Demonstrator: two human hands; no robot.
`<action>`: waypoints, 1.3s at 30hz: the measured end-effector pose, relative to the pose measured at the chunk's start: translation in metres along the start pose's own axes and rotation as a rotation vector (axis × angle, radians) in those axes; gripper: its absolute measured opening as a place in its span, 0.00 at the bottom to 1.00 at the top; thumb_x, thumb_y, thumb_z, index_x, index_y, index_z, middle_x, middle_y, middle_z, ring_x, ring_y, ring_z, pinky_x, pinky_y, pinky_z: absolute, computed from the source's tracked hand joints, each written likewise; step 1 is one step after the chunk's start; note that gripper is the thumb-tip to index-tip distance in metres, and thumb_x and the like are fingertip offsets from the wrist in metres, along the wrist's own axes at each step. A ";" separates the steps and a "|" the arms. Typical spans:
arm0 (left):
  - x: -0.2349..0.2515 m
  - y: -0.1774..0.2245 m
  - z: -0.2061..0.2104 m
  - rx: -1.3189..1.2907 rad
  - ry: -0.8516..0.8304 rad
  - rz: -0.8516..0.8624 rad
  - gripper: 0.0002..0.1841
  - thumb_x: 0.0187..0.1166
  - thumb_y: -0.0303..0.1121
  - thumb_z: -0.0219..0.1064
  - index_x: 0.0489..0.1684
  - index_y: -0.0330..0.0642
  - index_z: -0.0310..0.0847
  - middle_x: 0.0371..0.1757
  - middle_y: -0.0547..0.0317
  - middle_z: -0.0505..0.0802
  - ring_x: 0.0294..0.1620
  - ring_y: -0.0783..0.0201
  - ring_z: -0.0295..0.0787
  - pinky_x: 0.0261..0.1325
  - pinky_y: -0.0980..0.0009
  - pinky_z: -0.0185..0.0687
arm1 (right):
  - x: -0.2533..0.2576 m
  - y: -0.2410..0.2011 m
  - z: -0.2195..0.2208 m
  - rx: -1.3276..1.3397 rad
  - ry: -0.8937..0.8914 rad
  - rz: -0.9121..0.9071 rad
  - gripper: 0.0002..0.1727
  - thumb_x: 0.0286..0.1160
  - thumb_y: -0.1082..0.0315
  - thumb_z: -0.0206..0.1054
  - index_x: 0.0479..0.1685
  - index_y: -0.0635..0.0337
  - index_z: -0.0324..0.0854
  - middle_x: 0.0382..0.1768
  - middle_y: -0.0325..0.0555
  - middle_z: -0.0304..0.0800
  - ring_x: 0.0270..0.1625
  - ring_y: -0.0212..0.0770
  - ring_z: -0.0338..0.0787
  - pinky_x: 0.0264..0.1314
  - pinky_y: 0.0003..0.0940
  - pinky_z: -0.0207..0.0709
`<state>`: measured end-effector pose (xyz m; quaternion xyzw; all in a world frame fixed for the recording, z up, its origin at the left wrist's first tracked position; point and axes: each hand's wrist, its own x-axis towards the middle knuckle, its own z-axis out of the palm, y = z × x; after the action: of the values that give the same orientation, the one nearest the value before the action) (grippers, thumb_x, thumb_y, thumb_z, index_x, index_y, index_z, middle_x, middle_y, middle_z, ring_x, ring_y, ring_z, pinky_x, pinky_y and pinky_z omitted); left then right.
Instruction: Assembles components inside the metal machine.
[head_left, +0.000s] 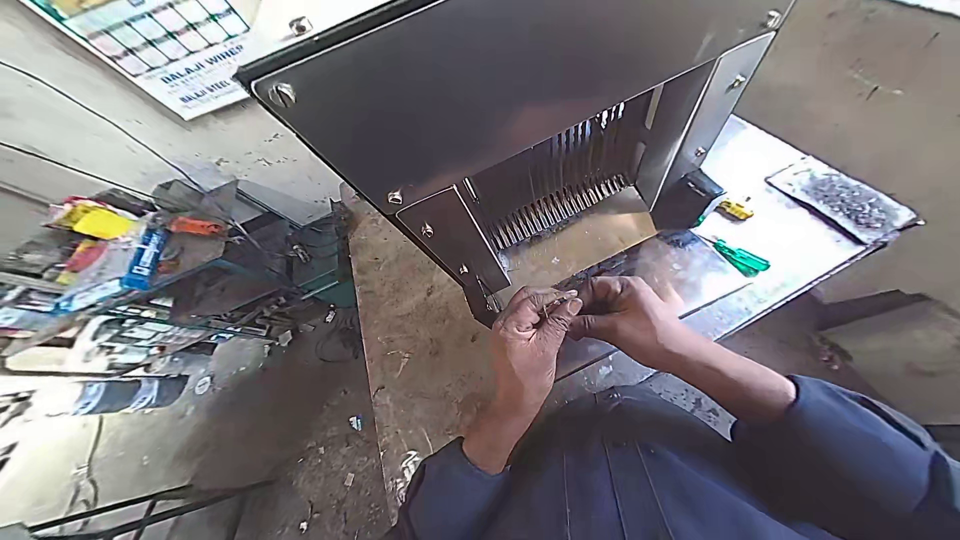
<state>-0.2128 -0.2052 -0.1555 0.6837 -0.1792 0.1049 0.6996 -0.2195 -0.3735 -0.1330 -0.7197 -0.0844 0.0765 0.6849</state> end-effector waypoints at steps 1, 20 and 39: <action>-0.001 -0.002 0.001 0.031 0.012 0.019 0.04 0.75 0.25 0.75 0.39 0.33 0.93 0.43 0.53 0.94 0.42 0.67 0.92 0.48 0.73 0.91 | -0.001 0.003 0.001 0.000 0.006 -0.001 0.05 0.69 0.73 0.78 0.33 0.59 0.86 0.29 0.35 0.93 0.34 0.26 0.92 0.45 0.24 0.88; 0.036 -0.011 -0.070 0.887 0.181 0.524 0.10 0.79 0.28 0.70 0.45 0.29 0.93 0.40 0.45 0.94 0.39 0.69 0.90 0.44 0.81 0.84 | 0.121 0.000 0.009 -0.813 0.179 -0.003 0.09 0.80 0.59 0.66 0.40 0.53 0.87 0.39 0.45 0.91 0.46 0.49 0.92 0.45 0.55 0.82; 0.045 -0.053 -0.068 0.837 0.087 0.704 0.11 0.83 0.32 0.65 0.42 0.34 0.90 0.33 0.52 0.90 0.38 0.66 0.88 0.50 0.76 0.82 | 0.143 0.028 0.037 -0.686 0.357 -0.249 0.07 0.73 0.64 0.69 0.35 0.59 0.85 0.34 0.48 0.89 0.36 0.47 0.92 0.36 0.47 0.84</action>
<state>-0.1439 -0.1447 -0.1865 0.7973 -0.3108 0.4232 0.2976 -0.0880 -0.3063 -0.1617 -0.8926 -0.0714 -0.1656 0.4131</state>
